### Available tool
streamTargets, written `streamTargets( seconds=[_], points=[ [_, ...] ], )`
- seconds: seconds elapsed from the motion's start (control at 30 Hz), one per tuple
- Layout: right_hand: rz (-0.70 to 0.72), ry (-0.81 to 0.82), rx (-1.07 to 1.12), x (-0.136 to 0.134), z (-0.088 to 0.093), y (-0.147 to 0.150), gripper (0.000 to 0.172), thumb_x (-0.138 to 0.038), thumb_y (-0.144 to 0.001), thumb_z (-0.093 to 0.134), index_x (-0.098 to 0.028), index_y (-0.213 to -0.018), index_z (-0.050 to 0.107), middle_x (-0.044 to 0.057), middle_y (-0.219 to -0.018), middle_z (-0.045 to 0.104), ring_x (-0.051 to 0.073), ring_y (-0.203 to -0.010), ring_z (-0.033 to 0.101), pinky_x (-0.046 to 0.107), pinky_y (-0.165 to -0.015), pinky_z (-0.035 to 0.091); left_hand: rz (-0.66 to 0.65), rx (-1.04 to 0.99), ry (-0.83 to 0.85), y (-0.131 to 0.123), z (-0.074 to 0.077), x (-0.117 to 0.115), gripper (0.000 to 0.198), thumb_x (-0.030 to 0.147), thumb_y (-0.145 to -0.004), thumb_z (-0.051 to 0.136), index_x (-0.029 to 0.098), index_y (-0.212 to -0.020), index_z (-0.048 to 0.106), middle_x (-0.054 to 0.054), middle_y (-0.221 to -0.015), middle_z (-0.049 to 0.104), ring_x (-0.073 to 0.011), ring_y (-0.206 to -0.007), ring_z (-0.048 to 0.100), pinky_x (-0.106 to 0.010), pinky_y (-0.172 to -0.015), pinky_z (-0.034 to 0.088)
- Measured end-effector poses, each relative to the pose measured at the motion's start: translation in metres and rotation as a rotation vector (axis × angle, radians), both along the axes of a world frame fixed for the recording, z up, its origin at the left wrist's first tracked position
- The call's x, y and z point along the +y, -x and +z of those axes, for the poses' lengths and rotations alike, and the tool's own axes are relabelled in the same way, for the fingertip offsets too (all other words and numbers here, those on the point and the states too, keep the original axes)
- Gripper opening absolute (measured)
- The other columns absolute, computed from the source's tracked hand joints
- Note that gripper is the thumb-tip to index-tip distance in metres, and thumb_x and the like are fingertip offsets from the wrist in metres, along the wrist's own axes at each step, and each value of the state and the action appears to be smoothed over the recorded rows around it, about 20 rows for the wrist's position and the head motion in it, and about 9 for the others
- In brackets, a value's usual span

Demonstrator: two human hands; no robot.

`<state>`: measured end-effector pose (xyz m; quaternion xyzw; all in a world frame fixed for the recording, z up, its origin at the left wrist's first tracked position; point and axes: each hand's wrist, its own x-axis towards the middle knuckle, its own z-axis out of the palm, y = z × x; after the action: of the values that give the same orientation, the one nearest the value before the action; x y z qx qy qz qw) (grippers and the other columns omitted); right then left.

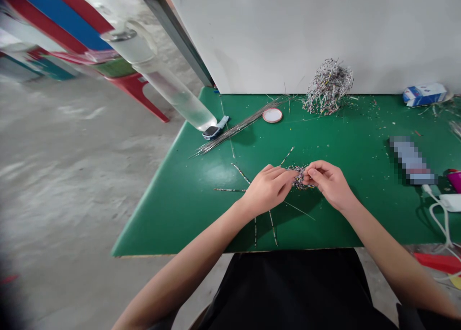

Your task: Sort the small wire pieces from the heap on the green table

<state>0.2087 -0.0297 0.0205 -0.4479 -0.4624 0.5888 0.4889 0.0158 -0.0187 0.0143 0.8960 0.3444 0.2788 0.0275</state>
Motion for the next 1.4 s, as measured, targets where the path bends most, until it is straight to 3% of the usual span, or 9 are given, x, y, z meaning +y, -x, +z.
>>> streamTargets(
  seconds=[0.83, 1.07, 1.17, 1.4],
  points=[
    [0.018, 0.059, 0.004, -0.0006, 0.0028, 0.001, 0.027, -0.047, -0.072, 0.078, -0.022, -0.076, 0.068, 0.001, -0.074, 0.066, 0.014, -0.067, 0.062, 0.035, -0.069, 0.059, -0.015, 0.003, -0.002, -0.0002, -0.0002, 0.0002, 0.023, 0.012, -0.097, 0.037, 0.018, -0.095, 0.059, 0.0, -0.075, 0.068, -0.0132, -0.065, 0.06, -0.029, -0.06, 0.033],
    [-0.161, 0.045, -0.056, 0.0024, -0.0012, -0.0002, 0.028, -0.045, -0.07, 0.08, -0.022, -0.077, 0.066, -0.001, -0.068, 0.061, 0.012, -0.06, 0.059, 0.029, -0.06, 0.054, -0.022, -0.051, -0.012, 0.0002, -0.002, 0.0, 0.022, 0.015, -0.099, 0.036, 0.017, -0.102, 0.058, -0.001, -0.081, 0.071, -0.0135, -0.069, 0.063, -0.029, -0.062, 0.035],
    [-0.171, 0.018, -0.064, 0.0031, -0.0004, -0.0021, 0.026, -0.04, -0.07, 0.081, -0.023, -0.081, 0.066, -0.002, -0.07, 0.061, 0.012, -0.061, 0.058, 0.028, -0.058, 0.052, -0.018, -0.045, -0.008, -0.0006, -0.0023, -0.0006, 0.024, 0.019, -0.101, 0.034, 0.016, -0.101, 0.058, -0.002, -0.082, 0.072, -0.0137, -0.068, 0.064, -0.029, -0.062, 0.036],
    [-0.11, -0.056, -0.027, 0.001, 0.0006, -0.0019, 0.022, -0.037, -0.07, 0.082, -0.025, -0.082, 0.069, 0.001, -0.08, 0.067, 0.015, -0.074, 0.064, 0.034, -0.072, 0.058, -0.021, -0.015, -0.009, -0.0014, 0.0006, -0.0008, 0.029, 0.016, -0.099, 0.034, 0.019, -0.122, 0.052, -0.001, -0.084, 0.072, -0.0143, -0.069, 0.065, -0.029, -0.061, 0.036]
  ],
)
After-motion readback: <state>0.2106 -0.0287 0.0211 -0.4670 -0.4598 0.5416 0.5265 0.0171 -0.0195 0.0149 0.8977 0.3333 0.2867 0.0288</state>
